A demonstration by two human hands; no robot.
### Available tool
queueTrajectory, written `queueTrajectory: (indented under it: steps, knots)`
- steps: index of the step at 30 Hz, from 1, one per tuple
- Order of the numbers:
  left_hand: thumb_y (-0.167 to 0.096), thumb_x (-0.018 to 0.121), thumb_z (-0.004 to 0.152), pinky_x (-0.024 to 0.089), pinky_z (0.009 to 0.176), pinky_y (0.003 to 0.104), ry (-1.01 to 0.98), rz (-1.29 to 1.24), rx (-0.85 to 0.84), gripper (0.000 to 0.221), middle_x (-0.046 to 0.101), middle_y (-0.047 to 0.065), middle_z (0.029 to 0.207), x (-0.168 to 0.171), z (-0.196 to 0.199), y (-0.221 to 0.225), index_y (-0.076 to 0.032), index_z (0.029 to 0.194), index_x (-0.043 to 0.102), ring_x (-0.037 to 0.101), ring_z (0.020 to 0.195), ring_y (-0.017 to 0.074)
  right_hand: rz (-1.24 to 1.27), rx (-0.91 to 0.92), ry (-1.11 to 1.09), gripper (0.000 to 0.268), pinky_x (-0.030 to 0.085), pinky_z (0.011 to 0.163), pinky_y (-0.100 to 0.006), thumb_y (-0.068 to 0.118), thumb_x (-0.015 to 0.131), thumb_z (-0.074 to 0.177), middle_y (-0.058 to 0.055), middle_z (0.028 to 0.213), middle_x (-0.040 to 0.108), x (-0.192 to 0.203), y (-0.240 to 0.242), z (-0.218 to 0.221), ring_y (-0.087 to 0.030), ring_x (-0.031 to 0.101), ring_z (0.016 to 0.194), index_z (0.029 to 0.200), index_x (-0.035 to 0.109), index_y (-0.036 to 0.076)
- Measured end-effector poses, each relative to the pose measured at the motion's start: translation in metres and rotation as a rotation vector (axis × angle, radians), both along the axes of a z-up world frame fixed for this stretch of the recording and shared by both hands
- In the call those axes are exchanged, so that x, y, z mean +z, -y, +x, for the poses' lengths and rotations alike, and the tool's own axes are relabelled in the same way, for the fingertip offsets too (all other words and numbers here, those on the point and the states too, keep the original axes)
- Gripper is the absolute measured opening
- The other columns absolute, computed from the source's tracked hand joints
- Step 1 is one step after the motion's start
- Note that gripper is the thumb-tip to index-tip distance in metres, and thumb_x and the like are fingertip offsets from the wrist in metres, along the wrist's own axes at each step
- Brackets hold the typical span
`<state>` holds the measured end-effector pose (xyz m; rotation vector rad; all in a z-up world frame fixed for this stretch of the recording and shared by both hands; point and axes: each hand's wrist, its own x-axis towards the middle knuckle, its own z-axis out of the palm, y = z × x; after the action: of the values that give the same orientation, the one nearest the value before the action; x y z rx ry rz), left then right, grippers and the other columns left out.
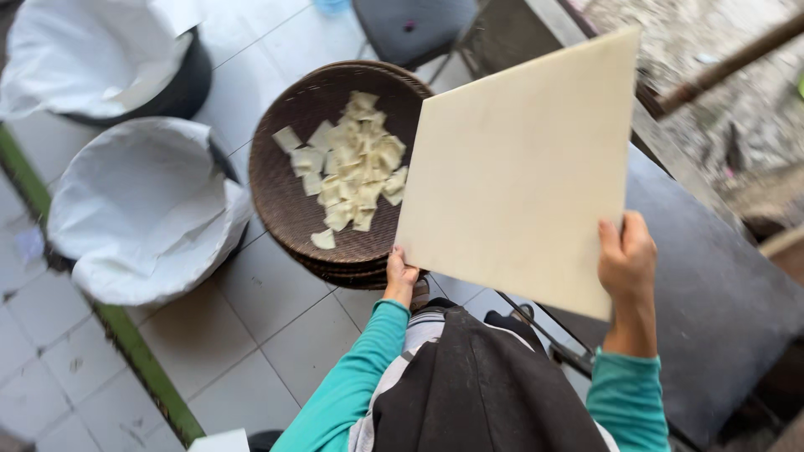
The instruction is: The person cuts sheets of pale dough into small rectangular pieces using a knife on a white cutting board. The cut pieces are transferred into a woven basket. The person repeats this process with multiple dough sheets.
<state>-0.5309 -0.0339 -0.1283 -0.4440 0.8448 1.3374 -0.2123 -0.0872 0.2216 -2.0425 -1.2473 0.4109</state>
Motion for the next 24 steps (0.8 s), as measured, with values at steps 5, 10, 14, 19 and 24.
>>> queueTrajectory:
  steps: [5,10,14,19,24]
  knots:
    - [-0.010,0.058,0.096,0.055,0.091,0.052,-0.186,0.086,-0.418,0.042,0.061,0.005,0.125,0.014,0.044,0.000,-0.025,0.133,0.044,0.063,0.110,0.0247,0.086,-0.366,0.130,0.030,0.051,0.071,-0.044,0.023,0.054,0.115,-0.021,0.088,0.068,-0.109,0.161,0.092,-0.034,0.065,0.077,0.105,0.065,-0.002]
    - [0.000,0.067,0.093,0.058,0.085,0.042,-0.379,0.338,-0.715,0.056,0.061,0.010,0.127,0.016,0.142,0.020,-0.015,0.140,0.042,0.065,0.107,0.0240,-0.042,-0.660,0.194,0.038,0.050,0.072,-0.053,0.029,0.053,0.112,-0.029,0.090,0.066,-0.215,0.277,0.182,-0.049,0.064,0.082,0.099,0.068,-0.003]
    - [0.005,0.070,0.091,0.060,0.084,0.035,-0.570,0.481,-0.690,0.058,0.058,0.010,0.122,0.023,0.209,0.043,-0.013,0.137,0.040,0.065,0.104,0.0206,-0.057,-0.733,0.116,0.042,0.050,0.071,-0.056,0.032,0.053,0.107,-0.031,0.090,0.066,-0.244,0.298,0.242,-0.050,0.066,0.085,0.090,0.066,-0.004]
    - [0.008,0.058,0.093,0.060,0.089,0.035,-0.763,0.389,-0.718,0.057,0.055,0.013,0.129,0.039,0.258,0.085,-0.011,0.141,0.035,0.065,0.107,0.0227,0.007,-0.506,0.403,0.015,0.048,0.077,-0.053,0.019,0.060,0.097,-0.019,0.099,0.065,-0.210,0.347,0.299,-0.043,0.064,0.094,0.098,0.066,0.005]
    - [0.001,0.058,0.100,0.058,0.103,0.035,-1.190,0.241,-0.675,0.047,0.049,0.018,0.146,0.068,0.306,0.121,-0.001,0.145,0.044,0.062,0.127,0.0280,0.050,-1.128,0.761,0.029,0.043,0.100,-0.053,0.011,0.070,0.097,-0.018,0.121,0.062,-0.146,0.527,0.441,-0.039,0.056,0.116,0.123,0.059,0.003]
